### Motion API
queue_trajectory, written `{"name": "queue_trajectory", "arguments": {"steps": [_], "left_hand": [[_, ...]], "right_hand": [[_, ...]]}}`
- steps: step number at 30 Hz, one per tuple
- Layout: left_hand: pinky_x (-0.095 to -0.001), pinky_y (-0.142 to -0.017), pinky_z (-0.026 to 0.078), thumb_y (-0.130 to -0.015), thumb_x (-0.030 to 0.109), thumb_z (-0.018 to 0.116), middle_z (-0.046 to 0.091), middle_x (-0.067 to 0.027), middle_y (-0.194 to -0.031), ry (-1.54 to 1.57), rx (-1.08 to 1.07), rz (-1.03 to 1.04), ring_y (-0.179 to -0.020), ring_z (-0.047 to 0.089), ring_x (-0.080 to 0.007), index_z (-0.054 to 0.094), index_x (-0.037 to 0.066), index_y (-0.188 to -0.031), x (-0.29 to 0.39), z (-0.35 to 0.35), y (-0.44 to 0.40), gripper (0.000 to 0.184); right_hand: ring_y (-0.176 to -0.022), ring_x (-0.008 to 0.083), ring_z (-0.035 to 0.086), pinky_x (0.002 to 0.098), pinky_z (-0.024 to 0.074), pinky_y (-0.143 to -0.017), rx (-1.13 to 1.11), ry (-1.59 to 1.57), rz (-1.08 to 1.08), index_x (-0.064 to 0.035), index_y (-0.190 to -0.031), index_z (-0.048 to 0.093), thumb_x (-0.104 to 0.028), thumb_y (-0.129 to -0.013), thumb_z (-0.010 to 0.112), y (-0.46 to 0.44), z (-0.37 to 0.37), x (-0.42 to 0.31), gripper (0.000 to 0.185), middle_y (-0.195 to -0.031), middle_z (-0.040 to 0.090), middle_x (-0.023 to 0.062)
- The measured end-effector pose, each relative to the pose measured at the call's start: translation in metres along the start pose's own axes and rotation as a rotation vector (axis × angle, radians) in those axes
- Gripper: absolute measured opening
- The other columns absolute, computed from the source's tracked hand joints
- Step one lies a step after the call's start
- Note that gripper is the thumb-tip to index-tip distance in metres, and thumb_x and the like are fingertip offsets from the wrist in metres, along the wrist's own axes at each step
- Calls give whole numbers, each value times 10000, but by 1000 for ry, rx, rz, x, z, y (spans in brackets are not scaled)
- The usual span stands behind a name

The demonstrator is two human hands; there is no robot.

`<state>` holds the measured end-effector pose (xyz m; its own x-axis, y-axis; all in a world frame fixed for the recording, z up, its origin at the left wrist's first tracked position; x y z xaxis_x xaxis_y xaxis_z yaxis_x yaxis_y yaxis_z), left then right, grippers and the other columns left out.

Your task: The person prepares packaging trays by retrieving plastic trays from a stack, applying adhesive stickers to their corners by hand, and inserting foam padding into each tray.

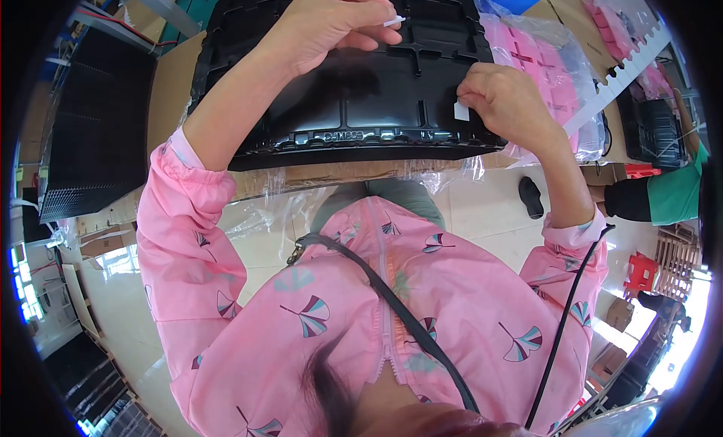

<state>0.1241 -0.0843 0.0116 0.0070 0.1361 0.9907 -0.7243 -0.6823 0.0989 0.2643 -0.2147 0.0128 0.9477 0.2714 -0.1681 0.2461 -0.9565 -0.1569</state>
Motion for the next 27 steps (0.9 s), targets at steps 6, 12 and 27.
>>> {"name": "queue_trajectory", "arguments": {"steps": [6, 12, 27], "left_hand": [[-202, -546, 496, -823, 92, 614, 633, -88, -805, -20, 3, -17, -707, 646, -162, 581, 7, -880, -11, -2, -5, 108], [-207, -554, 491, -820, 93, 615, 634, -84, -809, -13, -16, -31, -710, 643, -161, 589, 11, -877, -19, -1, -6, 102], [-210, -543, 476, -817, 111, 626, 639, -84, -793, -87, -17, -50, -689, 640, -150, 595, 1, -867, -18, 5, -1, 124]], "right_hand": [[-728, 298, 575, 382, 458, -636, -2, 59, -20, -33, -741, 621, -66, -740, 571, 0, 0, -3, 60, -756, 585, 98], [-737, 289, 580, 380, 463, -631, 74, -16, -5, -33, -752, 629, -49, -741, 550, 5, -4, -4, 81, -764, 590, 98], [-713, 275, 575, 369, 462, -618, 24, 94, -36, -29, -703, 578, -50, -719, 573, 3, -2, -15, 27, -723, 562, 92]]}}
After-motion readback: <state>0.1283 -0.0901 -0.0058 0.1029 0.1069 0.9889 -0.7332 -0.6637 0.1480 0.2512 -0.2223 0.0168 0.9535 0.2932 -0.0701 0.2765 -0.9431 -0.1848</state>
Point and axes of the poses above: each hand's wrist, its own y-axis away from the middle knuckle, its own z-axis out of the palm, x = y × z, the point moved 7 cm from there along -y, towards the middle knuckle
